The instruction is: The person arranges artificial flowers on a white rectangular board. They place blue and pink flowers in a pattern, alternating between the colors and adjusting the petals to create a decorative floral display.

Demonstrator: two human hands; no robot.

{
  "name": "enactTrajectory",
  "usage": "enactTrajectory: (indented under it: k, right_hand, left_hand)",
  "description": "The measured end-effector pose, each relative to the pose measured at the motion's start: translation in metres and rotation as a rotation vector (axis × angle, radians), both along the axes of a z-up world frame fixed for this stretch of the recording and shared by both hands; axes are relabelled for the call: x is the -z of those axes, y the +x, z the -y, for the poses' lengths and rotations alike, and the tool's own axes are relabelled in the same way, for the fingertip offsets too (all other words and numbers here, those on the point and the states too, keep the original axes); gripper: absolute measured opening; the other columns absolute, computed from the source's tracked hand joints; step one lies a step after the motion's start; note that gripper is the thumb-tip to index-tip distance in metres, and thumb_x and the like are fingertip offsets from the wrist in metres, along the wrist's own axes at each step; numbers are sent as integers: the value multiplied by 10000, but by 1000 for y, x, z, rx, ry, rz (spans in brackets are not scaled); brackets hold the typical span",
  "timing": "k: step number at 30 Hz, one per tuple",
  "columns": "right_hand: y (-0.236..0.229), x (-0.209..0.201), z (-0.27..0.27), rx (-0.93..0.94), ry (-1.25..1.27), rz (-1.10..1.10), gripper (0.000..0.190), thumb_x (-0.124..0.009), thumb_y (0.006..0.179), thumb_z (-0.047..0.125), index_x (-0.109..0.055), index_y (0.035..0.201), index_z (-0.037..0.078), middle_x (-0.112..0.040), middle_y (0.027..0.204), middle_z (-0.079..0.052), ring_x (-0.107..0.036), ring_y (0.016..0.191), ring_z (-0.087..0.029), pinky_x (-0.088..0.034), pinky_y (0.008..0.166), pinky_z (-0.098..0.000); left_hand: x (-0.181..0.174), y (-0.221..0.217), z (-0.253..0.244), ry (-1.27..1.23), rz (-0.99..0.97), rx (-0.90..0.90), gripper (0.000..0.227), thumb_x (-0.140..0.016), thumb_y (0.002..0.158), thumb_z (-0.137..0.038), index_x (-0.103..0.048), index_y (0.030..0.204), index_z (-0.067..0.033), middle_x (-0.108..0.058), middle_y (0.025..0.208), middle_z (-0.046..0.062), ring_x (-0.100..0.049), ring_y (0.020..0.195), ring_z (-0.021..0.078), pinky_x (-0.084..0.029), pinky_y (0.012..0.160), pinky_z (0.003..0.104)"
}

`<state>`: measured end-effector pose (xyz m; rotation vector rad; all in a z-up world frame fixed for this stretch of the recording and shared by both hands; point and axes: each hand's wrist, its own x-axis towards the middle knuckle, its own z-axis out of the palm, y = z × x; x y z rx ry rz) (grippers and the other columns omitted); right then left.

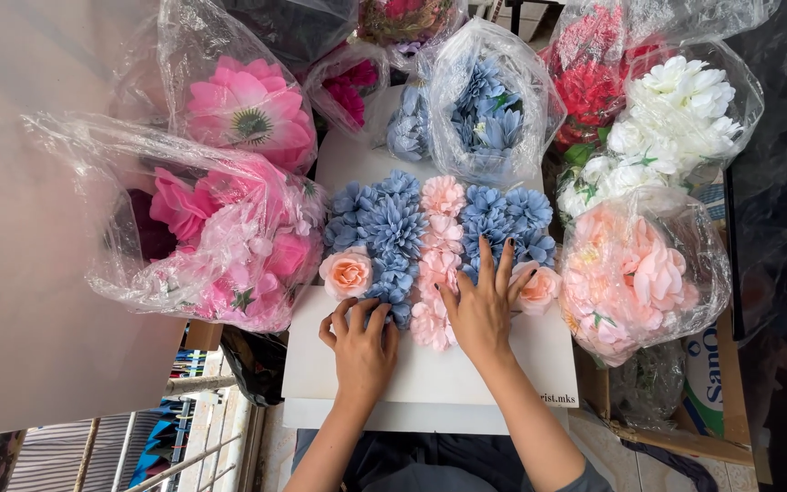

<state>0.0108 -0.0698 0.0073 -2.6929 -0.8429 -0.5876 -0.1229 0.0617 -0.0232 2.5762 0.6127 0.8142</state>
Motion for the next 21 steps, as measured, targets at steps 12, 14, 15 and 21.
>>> enactTrajectory:
  k: [12,14,15,21]
  right_hand:
    - [9,-13,14,-68,323,97,86,-795,887,209,-759,861,136,-626,1409,-75,-353,1515,-401,16,1201,-651]
    - [2,-22,22,-118,368,107,52,-794,882,178,-760,876,138,-630,1399,-79,-364,1509,-403,19,1215,-607]
    - [0,-27,25,-171,413,118,36,-793,877,146,-761,892,141,-633,1390,-82,-375,1503,-405,22,1229,-562]
    - [-36,-59,44,-321,377,10,154,-663,944,42,-733,962,179,-576,1419,-96,-350,1477,-412,-121,1237,-646]
  left_hand:
    - [0,2,-1,-47,58,9,150,-685,899,-166,-744,1035,-187,-649,1048,46,-496,1247,309,-261,1004,589]
    - [-5,0,3,-62,108,25,173,-674,935,-234,-724,1098,-200,-644,1037,26,-510,1206,290,-287,977,536]
    - [-8,0,4,-78,158,37,211,-664,972,-301,-704,1160,-213,-640,1025,7,-524,1165,270,-314,950,483]
    - [-71,13,28,-1005,86,442,319,-699,915,-180,-685,1228,-117,-710,1027,-31,-575,851,118,-466,786,269]
